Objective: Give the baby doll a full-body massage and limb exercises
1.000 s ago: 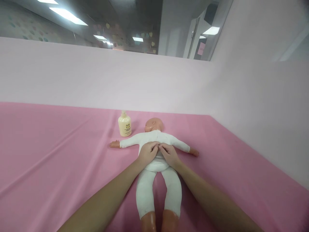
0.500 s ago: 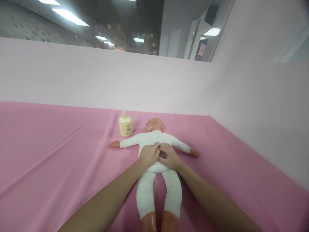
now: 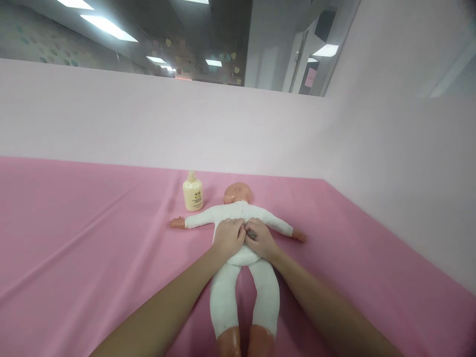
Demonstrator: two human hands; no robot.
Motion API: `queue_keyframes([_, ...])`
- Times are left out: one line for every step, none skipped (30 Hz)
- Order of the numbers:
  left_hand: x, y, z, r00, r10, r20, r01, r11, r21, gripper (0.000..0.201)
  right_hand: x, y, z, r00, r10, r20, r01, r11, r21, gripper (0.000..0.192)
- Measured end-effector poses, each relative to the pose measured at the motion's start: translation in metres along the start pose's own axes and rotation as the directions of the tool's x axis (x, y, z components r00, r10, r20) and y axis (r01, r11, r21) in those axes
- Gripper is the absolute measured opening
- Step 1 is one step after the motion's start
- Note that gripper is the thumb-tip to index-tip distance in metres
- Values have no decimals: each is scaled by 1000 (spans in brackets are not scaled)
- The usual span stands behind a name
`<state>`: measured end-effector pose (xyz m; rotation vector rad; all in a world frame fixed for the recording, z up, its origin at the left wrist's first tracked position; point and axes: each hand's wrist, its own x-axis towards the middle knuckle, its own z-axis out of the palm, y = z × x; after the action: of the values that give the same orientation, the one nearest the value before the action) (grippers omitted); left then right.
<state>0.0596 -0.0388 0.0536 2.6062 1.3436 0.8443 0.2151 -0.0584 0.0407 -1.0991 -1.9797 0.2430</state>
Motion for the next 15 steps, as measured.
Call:
queue_keyframes([0, 0, 0, 1000, 3, -6, -3, 1000, -10, 21, 0, 0, 0, 1000, 2, -3, -2, 1000, -1, 17])
queue_keyframes([0, 0, 0, 1000, 4, -8, -5, 1000, -20, 21, 0, 1, 1, 1000, 2, -3, -2, 1000, -2, 17])
queue_keyframes([-1, 0, 0, 1000, 5, -10, -5, 1000, -29, 21, 0, 1, 1, 1000, 2, -3, -2, 1000, -4, 17])
queue_keyframes([-1, 0, 0, 1000, 3, -12, -4, 999, -35, 21, 0, 1, 1, 1000, 2, -7, -2, 1000, -8, 16])
queue_keyframes([-1, 0, 0, 1000, 1, -16, -2, 999, -38, 21, 0, 2, 0, 1000, 2, -16, -3, 1000, -12, 15])
queue_keyframes([-1, 0, 1, 1000, -2, -24, 2, 999, -37, 20, 0, 2, 0, 999, 4, -33, -4, 1000, -18, 13])
queue_keyframes([-1, 0, 1, 999, -7, -34, 6, 999, -32, 19, 0, 3, 0, 999, 5, -54, -6, 1000, -23, 11])
queue_keyframes([-1, -1, 1, 999, -13, -44, 12, 1000, -23, 18, 0, 3, 0, 997, 7, -73, -9, 1000, -29, 11])
queue_keyframes([-1, -1, 1, 998, -19, -53, 19, 1000, -12, 17, 0, 3, 0, 996, 10, -86, -13, 999, -34, 10])
queue_keyframes([-1, -1, 1, 998, -24, -59, 24, 1000, 0, 17, 0, 4, 0, 996, 13, -91, -16, 999, -37, 10])
queue_keyframes([-1, 0, 2, 998, -28, -63, 29, 1000, 9, 16, 0, 4, 0, 996, 17, -88, -21, 999, -39, 11])
queue_keyframes([-1, 0, 2, 997, -30, -65, 31, 999, 17, 16, 1, 5, 1, 996, 21, -81, -24, 999, -38, 11])
queue_keyframes([-1, 0, 2, 997, -30, -65, 32, 999, 23, 16, 1, 5, 1, 997, 25, -73, -28, 999, -38, 11])
queue_keyframes([-1, 0, 2, 997, -30, -65, 32, 999, 27, 16, 1, 5, 1, 997, 28, -70, -31, 999, -38, 11])
queue_keyframes([-1, 0, 2, 997, -31, -64, 33, 999, 29, 16, 1, 5, 1, 997, 29, -71, -32, 999, -39, 11])
